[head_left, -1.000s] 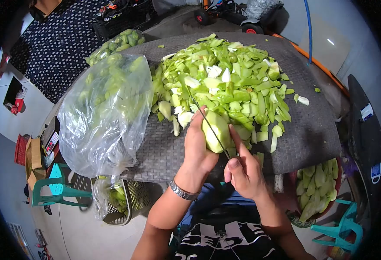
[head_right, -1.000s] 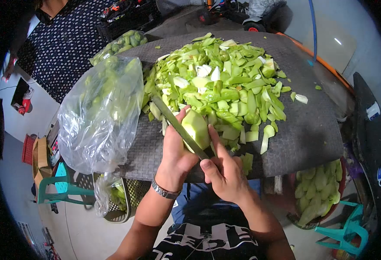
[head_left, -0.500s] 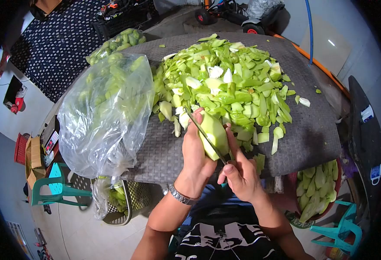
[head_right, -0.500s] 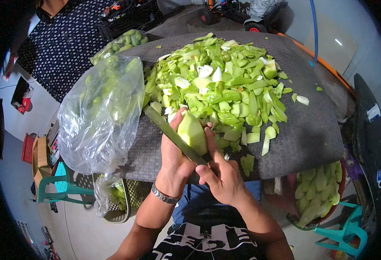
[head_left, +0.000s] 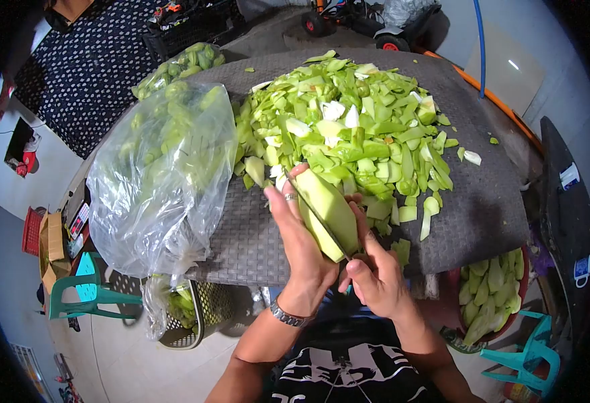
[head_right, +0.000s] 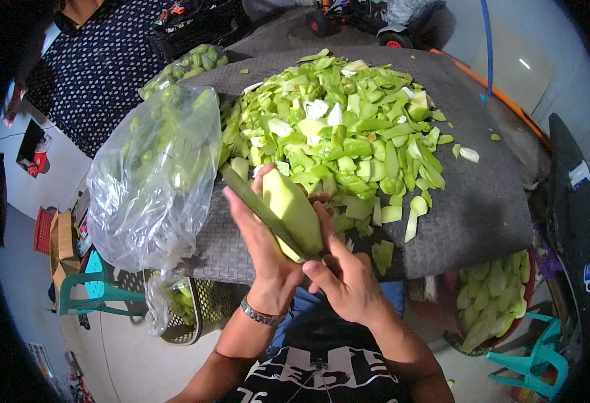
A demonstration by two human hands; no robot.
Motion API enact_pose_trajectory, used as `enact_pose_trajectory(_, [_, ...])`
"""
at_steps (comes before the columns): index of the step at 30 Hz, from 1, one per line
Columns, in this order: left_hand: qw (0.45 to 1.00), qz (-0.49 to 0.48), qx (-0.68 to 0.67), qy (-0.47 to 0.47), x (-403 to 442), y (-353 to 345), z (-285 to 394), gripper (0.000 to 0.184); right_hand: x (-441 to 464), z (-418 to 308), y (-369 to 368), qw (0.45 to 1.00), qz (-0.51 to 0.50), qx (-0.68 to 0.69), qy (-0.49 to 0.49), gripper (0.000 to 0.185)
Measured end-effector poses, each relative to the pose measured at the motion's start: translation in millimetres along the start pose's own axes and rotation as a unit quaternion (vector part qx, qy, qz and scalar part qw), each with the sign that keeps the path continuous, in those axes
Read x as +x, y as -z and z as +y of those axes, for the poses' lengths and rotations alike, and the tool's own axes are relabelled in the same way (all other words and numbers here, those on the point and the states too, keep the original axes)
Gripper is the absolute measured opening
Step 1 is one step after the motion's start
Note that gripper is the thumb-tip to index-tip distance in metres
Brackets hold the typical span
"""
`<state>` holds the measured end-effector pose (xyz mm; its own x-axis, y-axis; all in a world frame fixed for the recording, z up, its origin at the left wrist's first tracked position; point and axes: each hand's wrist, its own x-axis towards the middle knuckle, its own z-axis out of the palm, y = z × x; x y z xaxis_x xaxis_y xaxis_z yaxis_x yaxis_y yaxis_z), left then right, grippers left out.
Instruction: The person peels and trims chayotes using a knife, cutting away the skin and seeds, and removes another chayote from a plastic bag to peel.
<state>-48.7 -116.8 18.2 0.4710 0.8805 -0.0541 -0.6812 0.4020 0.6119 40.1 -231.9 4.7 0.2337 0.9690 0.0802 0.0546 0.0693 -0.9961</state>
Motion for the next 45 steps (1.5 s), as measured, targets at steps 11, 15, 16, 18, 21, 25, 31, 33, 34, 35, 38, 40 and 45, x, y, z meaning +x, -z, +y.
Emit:
enact_pose_trajectory(11, [0.976,-0.018,0.184,-0.113,-9,16,-16,0.106,-3,7,-2,0.999,0.008,0.007,-0.042,0.072])
enact_pose_trajectory(15, [0.906,-0.002,0.368,-0.208,-11,34,4,0.122,-4,-5,14,0.996,-0.006,-0.061,-0.064,0.073])
enact_pose_trajectory(16, [0.835,-0.024,0.438,-0.333,-9,35,23,0.132,-3,-6,22,0.992,-0.029,-0.105,-0.057,0.074])
enact_pose_trajectory(18, [0.642,-0.172,0.642,-0.382,-13,13,71,0.123,0,-6,38,0.978,-0.072,-0.188,-0.05,0.077])
enact_pose_trajectory(21, [0.392,-0.444,0.775,-0.22,-3,-12,100,0.092,18,-18,53,0.949,-0.155,-0.254,-0.107,0.071])
enact_pose_trajectory(25, [0.255,-0.467,0.844,-0.075,21,1,76,0.067,46,-21,64,0.914,-0.256,-0.27,-0.164,0.06])
enact_pose_trajectory(31, [0.245,-0.441,0.863,-0.033,44,1,71,0.058,32,-16,74,0.866,-0.167,-0.472,0.008,0.046])
enact_pose_trajectory(33, [0.259,-0.465,0.841,-0.096,45,6,70,0.057,27,-22,71,0.84,-0.173,-0.514,0.0,0.043])
enact_pose_trajectory(34, [0.263,-0.485,0.823,-0.134,48,6,67,0.058,27,-26,70,0.826,-0.174,-0.535,-0.004,0.041])
enact_pose_trajectory(35, [0.267,-0.505,0.802,-0.173,51,5,62,0.058,27,-27,69,0.807,-0.183,-0.561,0.0,0.037])
enact_pose_trajectory(38, [0.272,-0.555,0.772,-0.148,59,0,47,0.062,28,-18,70,0.778,-0.171,-0.599,0.083,0.035])
enact_pose_trajectory(40, [0.271,-0.559,0.78,-0.075,65,-2,43,0.064,31,-13,72,0.785,-0.155,-0.593,0.088,0.033])
enact_pose_trajectory(45, [0.342,-0.554,0.752,-0.1,68,9,43,0.064,33,-17,70,0.727,-0.13,-0.659,0.141,0.03])
